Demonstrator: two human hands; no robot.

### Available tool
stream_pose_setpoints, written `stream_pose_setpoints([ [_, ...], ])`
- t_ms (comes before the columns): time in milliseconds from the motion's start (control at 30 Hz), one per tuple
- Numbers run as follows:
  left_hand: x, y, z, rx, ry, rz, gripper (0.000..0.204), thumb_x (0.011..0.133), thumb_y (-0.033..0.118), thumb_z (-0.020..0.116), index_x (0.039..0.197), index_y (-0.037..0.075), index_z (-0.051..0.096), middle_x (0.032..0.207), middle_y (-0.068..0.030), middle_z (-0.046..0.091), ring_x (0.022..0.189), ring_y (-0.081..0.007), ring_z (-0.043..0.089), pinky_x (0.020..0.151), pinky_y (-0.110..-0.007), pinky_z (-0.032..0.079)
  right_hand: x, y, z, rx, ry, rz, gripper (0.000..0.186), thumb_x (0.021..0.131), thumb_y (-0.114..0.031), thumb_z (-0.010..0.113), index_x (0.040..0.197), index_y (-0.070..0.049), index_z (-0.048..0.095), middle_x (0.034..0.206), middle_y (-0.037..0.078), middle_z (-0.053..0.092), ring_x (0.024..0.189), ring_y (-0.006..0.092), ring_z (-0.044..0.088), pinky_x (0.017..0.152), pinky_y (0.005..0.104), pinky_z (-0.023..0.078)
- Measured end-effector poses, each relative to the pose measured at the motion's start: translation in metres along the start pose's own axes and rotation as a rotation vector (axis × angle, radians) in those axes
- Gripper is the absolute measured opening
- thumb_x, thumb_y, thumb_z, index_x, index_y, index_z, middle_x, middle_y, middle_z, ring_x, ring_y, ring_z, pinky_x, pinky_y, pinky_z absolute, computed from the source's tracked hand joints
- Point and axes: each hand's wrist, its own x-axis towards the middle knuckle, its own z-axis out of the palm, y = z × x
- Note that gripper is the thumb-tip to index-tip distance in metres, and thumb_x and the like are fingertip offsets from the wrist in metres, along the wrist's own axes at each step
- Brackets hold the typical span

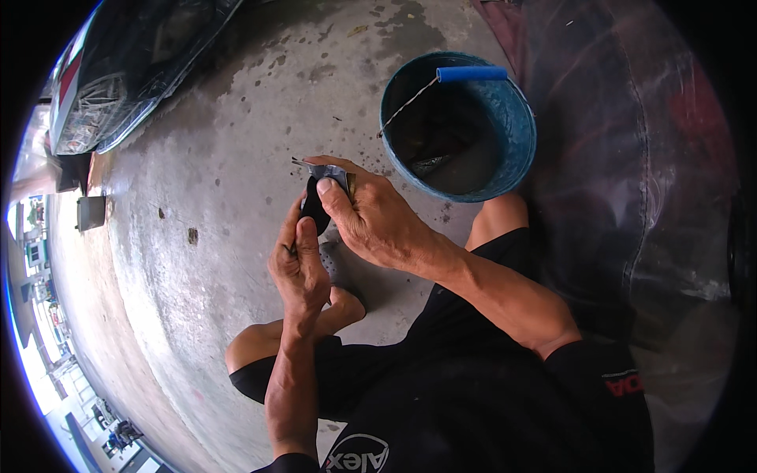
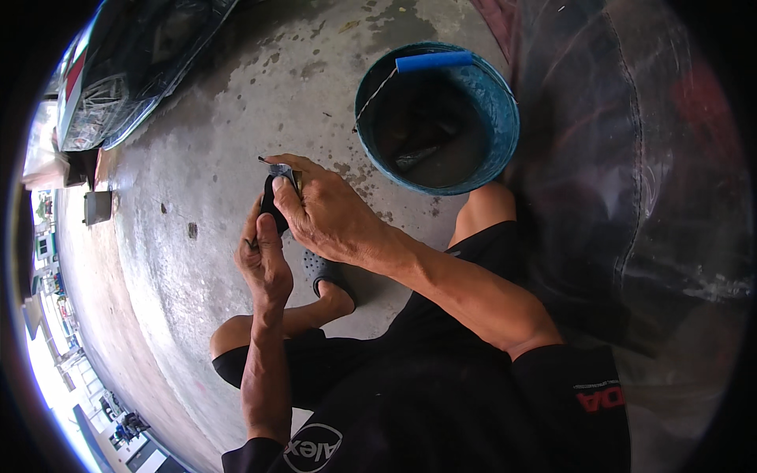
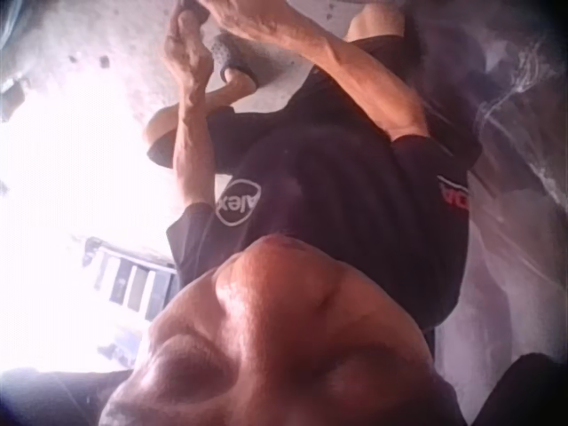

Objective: The person sits on the floor and repeatedly wets and rubs a small black sanding block against their hand and the bucket rim. A coworker wipes the hood of a blue car in the background. The person does not apply the block to the car during the clip.

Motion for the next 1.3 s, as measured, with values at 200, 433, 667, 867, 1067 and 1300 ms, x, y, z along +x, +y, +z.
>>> stream_pose_setpoints([
  [200,0.007,-0.002,-0.015,-0.662,-0.272,-0.346,0.043,0.106,0.017,0.066,0.144,-0.002,0.063,0.124,-0.0069,0.072,0.11,-0.0156,0.066,0.099,-0.034,0.051,-0.008,0.019,0.006,-0.185,0.039,-0.194,0.041,0.112,-0.018,0.05,0.143,0.008,0.057,0.128,0.025,0.066,0.114,0.0336,0.068,0.102,0.0427,0.056],
  [433,0.01,-0.008,-0.032,-0.821,-0.485,-0.589,0.037,0.1,0.003,0.064,0.137,-0.005,0.061,0.13,-0.0121,0.07,0.118,-0.0215,0.068,0.107,-0.037,0.051,-0.02,0.025,-0.001,-0.229,-0.218,-0.26,0.052,0.101,-0.015,0.066,0.146,0.009,0.055,0.145,0.022,0.058,0.126,0.0381,0.061,0.11,0.045,0.053],
  [667,0.006,-0.011,-0.021,-0.333,-0.454,-0.488,0.03,0.107,0.015,0.066,0.128,-0.005,0.066,0.115,-0.0099,0.074,0.104,-0.0175,0.071,0.097,-0.036,0.056,-0.031,0.034,0.001,-0.191,-0.269,-0.176,0.047,0.108,-0.018,0.059,0.146,0.009,0.056,0.147,0.026,0.059,0.133,0.039,0.058,0.114,0.0447,0.05],
  [867,0.01,-0.005,-0.02,-0.683,-0.23,-0.498,0.031,0.11,0.015,0.059,0.135,-0.003,0.063,0.122,-0.0147,0.074,0.107,-0.0231,0.075,0.1,-0.043,0.061,-0.056,0.005,0.012,0.523,-0.041,0.319,0.058,0.117,-0.031,0.042,0.162,0.005,0.037,0.153,0.021,0.055,0.137,0.0236,0.052,0.117,0.0358,0.042],
  [1067,0.016,-0.005,-0.02,-0.808,-0.122,-0.464,0.031,0.111,0.016,0.059,0.135,-0.001,0.064,0.122,-0.0131,0.075,0.108,-0.0224,0.075,0.099,-0.044,0.062,-0.042,0.01,0.023,0.343,-0.057,0.197,0.061,0.118,-0.035,0.036,0.164,0.006,0.033,0.168,0.026,0.037,0.156,0.0325,0.039,0.126,0.0381,0.034],
  [1300,0.013,0.0,-0.017,-0.795,-0.098,-0.466,0.03,0.109,0.015,0.061,0.135,-0.001,0.064,0.122,-0.0123,0.075,0.107,-0.0215,0.075,0.098,-0.041,0.062,-0.014,0.013,0.025,0.432,-0.049,0.235,0.059,0.118,-0.032,0.036,0.163,0.005,0.034,0.167,0.029,0.036,0.157,0.0414,0.036,0.127,0.0442,0.032],
])
